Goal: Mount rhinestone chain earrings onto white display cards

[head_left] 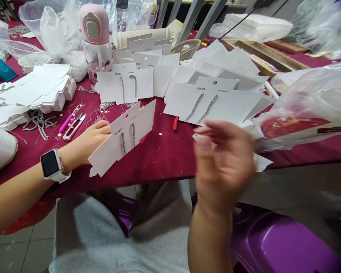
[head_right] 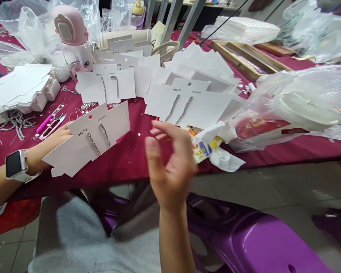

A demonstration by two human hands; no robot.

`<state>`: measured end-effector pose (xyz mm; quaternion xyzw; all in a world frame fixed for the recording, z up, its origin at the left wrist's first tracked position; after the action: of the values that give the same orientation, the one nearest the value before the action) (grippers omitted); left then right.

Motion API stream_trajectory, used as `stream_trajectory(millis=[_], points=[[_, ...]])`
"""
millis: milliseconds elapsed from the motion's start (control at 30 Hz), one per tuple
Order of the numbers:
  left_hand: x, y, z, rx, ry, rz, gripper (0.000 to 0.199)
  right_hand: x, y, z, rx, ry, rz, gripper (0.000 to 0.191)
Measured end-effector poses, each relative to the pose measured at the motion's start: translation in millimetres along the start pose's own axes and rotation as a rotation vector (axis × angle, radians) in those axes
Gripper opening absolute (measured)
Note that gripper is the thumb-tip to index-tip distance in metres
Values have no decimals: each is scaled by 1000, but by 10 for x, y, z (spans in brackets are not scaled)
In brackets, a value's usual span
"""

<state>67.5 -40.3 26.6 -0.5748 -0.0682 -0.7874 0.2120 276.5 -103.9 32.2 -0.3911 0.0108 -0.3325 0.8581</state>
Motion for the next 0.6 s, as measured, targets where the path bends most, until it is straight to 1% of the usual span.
stream_trajectory(millis=[33,67,133,200,233,300,367,400,467,500,600], points=[[25,23,7,-37,30,21,33,-110,24,31,32,-80,0,24],[47,52,15,-81,62,46,33,-235,45,77,60,-198,-9,26],[67,99,39,-118,107,106,34,-415,52,216,123,-327,-52,32],[59,149,64,-138,137,177,36,-529,16,378,157,-455,-70,38],[49,175,72,-146,152,211,36,-563,-9,445,159,-540,-63,42],[14,214,79,-146,163,265,32,-585,-64,513,183,-759,-22,43],[-31,230,72,-135,140,294,22,-538,-87,488,228,-967,7,42],[-51,230,64,-128,123,301,18,-495,-78,453,250,-1037,2,44],[-68,220,50,-118,113,318,15,-402,-30,361,299,-1094,-47,41],[-65,215,46,-117,120,333,15,-363,-4,309,335,-1092,-83,38],[-25,214,58,-133,150,397,16,-294,23,154,489,-1055,-192,42]])
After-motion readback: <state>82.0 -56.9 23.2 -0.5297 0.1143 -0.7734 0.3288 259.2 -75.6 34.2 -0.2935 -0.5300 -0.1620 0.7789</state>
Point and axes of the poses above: each hand's wrist, its own z-axis towards the middle knuckle, its own x-axis out of the back of the hand, y = z × x, the point moved 4 cm from there along z, towards the middle knuckle, and after that the axes turned 4 degrees about z, right-handed, at the moved point
